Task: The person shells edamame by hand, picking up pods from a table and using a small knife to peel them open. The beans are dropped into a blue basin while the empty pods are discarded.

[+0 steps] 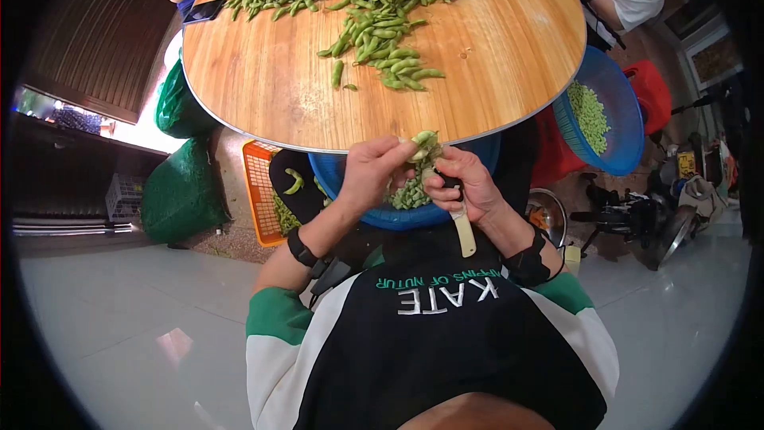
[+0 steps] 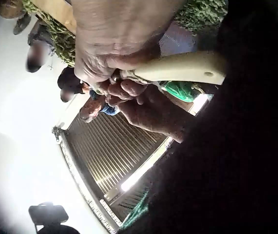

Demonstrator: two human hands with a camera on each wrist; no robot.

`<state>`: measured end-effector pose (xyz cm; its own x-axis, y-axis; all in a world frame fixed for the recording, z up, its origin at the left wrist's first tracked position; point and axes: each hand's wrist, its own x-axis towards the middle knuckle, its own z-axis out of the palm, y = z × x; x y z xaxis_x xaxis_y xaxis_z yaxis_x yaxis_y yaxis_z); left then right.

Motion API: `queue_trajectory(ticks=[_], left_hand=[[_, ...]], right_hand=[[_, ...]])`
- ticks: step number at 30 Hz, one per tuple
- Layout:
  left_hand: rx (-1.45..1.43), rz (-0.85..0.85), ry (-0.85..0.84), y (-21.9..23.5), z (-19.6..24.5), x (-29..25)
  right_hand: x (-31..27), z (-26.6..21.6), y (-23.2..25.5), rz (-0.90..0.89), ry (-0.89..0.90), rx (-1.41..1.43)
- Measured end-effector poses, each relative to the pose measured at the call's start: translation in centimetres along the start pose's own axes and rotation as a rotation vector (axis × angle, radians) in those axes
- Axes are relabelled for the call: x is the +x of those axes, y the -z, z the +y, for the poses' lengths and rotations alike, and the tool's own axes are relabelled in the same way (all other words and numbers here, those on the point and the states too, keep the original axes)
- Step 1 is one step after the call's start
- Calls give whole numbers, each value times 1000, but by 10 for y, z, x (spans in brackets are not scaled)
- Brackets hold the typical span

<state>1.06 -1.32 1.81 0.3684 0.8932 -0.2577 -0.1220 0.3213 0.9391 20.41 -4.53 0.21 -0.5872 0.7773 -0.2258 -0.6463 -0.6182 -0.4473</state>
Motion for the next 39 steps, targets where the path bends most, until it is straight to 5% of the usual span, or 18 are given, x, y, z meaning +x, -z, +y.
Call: queue_trajectory(ticks=[6, 7, 8, 10, 13, 16, 22, 31, 32, 34, 36, 38, 39], left_hand=[[23, 22, -6, 0, -14, 3], [192, 57, -73, -3, -13, 0], [359, 88, -133, -6, -15, -3], [377, 109, -174, -8, -18, -4], [588, 137, -369, -9, -19, -9], [583, 112, -345, -13, -13, -16], [728, 126, -593, -14, -17, -20], [635, 186, -250, 27, -2, -57], [756, 210, -348, 51, -5, -66], [1111, 194, -241, 80, 24, -93], [1418, 391, -350, 105, 23, -101], [1537, 537, -644, 104, 40, -78], [1411, 533, -604, 105, 42, -63]], right_hand=[[3, -1, -20, 347, 272, -863], [8, 7, -15, 394, 501, -1007], [10, 9, -16, 398, 498, -1003], [15, 7, -17, 435, 807, -1457], [15, 5, -15, 367, 871, -1664], [14, 6, -15, 324, 818, -1649], [18, 9, -11, 295, 908, -1748], [14, 2, -9, 145, 696, -1811], [13, 0, -8, 142, 704, -1807], [8, 3, -7, 75, 768, -1793], [7, 5, -7, 71, 792, -1757], [9, 3, -9, 48, 823, -1725], [10, 1, -11, 69, 751, -1694]])
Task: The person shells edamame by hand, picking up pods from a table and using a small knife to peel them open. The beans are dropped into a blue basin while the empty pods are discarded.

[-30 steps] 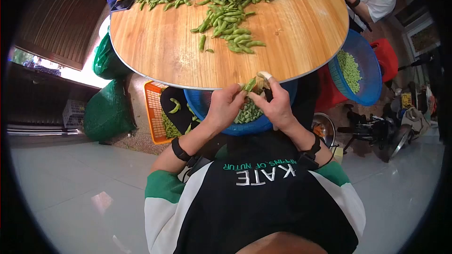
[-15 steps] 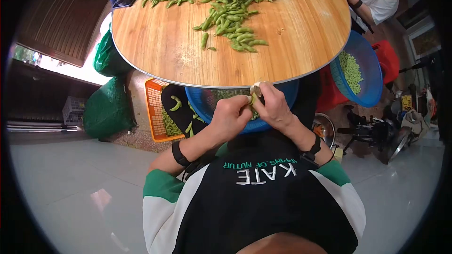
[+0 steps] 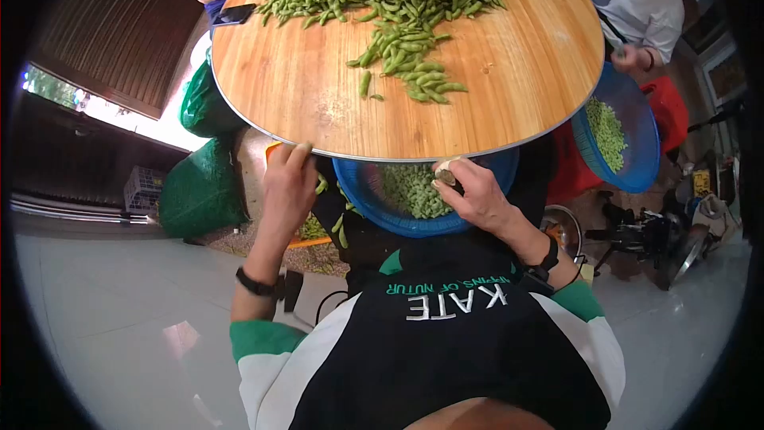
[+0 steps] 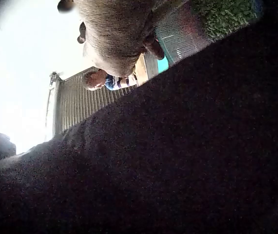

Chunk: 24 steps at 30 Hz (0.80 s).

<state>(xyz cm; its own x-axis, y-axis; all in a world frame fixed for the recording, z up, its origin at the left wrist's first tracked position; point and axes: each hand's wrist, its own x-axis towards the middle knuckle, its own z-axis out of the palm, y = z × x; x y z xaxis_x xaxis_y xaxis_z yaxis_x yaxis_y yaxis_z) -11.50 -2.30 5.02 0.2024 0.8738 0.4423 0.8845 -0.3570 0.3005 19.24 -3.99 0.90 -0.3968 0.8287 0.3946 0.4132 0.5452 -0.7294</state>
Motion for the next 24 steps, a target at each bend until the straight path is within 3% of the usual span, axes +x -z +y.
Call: queue_trajectory(ticks=[1, 3, 6, 8, 11, 13, 15, 16, 18, 21, 24], left_hand=[[-116, -11, 64, -13, -2, 14], [-283, 37, -29, -43, 3, 52], [-260, 68, -25, -84, 5, 94], [-19, -62, 44, -105, -2, 108], [27, -225, 42, -93, -12, 118], [68, -148, -44, -91, -9, 109], [-704, -270, 300, -85, 9, 88], [-705, -290, 291, -79, 23, 78], [-1271, -483, 490, -60, 55, 63], [-1564, -657, 565, -61, 79, 43], [-1653, -634, 587, -66, 87, 36]], right_hand=[[2, -1, 2, -25, -64, 31], [5, -7, 5, -35, -138, 95], [-1, -7, 7, -66, -270, 215], [-1, -4, 11, -58, -317, 272], [-5, -3, 15, -125, -481, 494], [-4, 1, 14, -168, -557, 734], [5, -5, 13, -120, -548, 822], [10, -9, 12, -104, -540, 894], [16, -14, 12, -80, -568, 1026], [16, -14, 10, -74, -583, 1199], [13, -14, 12, -130, -553, 1318]])
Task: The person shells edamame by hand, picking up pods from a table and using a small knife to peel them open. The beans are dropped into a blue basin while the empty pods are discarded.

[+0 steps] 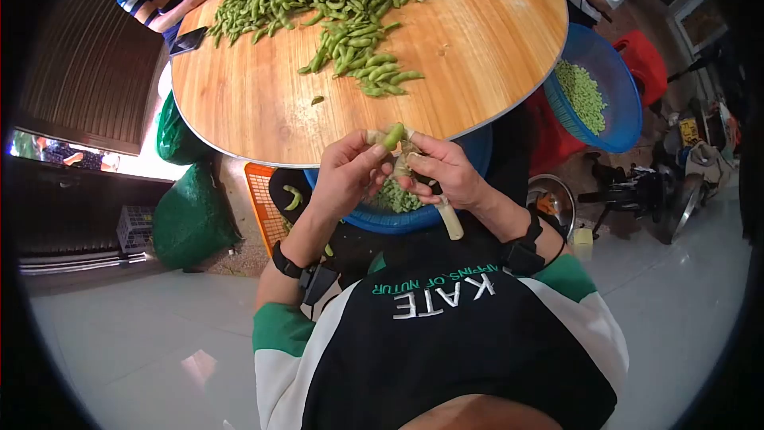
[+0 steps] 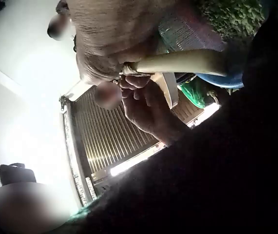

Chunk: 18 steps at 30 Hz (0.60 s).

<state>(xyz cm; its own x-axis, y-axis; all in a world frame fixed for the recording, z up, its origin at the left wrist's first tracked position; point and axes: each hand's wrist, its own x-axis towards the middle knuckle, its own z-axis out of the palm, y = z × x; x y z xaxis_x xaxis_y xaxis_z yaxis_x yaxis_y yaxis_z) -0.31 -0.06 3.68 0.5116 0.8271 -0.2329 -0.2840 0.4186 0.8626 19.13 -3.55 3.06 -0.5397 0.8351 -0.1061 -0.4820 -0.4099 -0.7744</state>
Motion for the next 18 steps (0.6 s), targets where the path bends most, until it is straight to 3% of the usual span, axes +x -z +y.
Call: queue_trajectory(ticks=[13, 16, 18], left_hand=[[112, 34, -151, 6, -27, -1], [-11, 11, -111, 4, -30, -1], [-290, -46, -7, 2, -30, -1]], right_hand=[[-6, 10, 2, 34, -10, 61], [-8, 7, -3, 76, -7, 53], [-8, 6, -2, 101, -10, 64]])
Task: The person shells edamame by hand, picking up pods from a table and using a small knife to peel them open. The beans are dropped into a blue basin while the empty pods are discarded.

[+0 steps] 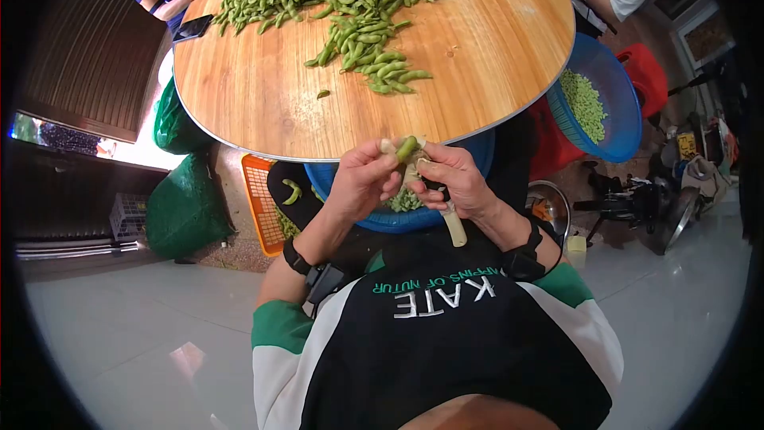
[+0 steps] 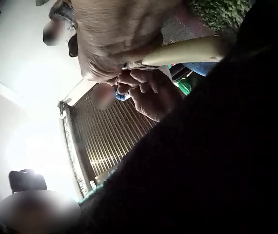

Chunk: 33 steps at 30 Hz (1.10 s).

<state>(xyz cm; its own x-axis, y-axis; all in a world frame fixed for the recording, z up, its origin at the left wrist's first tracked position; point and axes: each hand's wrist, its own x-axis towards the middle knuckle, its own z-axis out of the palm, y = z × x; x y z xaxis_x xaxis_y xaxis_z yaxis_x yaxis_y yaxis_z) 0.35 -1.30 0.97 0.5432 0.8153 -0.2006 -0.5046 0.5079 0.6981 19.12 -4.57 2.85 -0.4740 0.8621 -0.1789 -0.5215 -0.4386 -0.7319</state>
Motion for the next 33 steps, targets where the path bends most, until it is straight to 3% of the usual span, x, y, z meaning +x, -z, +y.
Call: queue_trajectory(ticks=[1, 3, 7, 9, 10, 11, 13, 14, 18, 20, 21, 23, 24, 26, 27, 29, 30, 31, 33], left_hand=[[-3, 1, -4, 2, 1, 0], [-228, -113, 202, 6, 3, 0], [-268, -66, 240, 1, 1, 1], [500, 122, -103, -6, 3, -1], [846, 118, -374, -8, 0, -4], [847, 120, -377, -9, 0, -3], [1443, 130, -954, -13, 2, -2], [1587, 135, -908, -14, 6, -5], [1455, 97, -861, -11, 7, -4], [1171, 119, -622, -13, 7, -7], [1172, 120, -624, -13, 6, -6], [978, 198, -370, -14, 2, -6], [976, 202, -372, -14, 3, -5], [359, 201, 5, -14, 8, -3], [359, 201, 5, -16, 5, -4], [665, 229, -140, -17, -4, -1], [797, 261, -217, -11, -8, 3], [796, 263, -217, -8, -13, 2], [1227, 271, -411, -11, -18, -2]], right_hand=[[0, 0, 5, -53, -11, 15], [-1, 3, 14, -104, -30, 31], [0, 3, 17, -88, -68, 120], [-1, 5, 13, -34, -61, 133], [-1, 5, 11, -14, -85, 168], [-1, 5, 10, 6, -108, 203], [0, 5, 6, 9, -139, 236], [0, 4, 6, 14, -165, 267], [1, 9, 8, 22, -140, 206], [0, 10, 9, 39, -101, 138], [1, 9, 8, 36, -100, 137], [0, 9, 8, 80, -25, 1], [0, 8, 9, 78, -28, -2], [1, 6, 13, 34, 40, -157], [0, 9, 10, 34, 39, -156], [2, 14, 3, 265, 308, -752], [8, 19, 5, 333, 515, -907], [9, 18, 7, 332, 514, -908], [10, 13, 7, 396, 679, -1255]])
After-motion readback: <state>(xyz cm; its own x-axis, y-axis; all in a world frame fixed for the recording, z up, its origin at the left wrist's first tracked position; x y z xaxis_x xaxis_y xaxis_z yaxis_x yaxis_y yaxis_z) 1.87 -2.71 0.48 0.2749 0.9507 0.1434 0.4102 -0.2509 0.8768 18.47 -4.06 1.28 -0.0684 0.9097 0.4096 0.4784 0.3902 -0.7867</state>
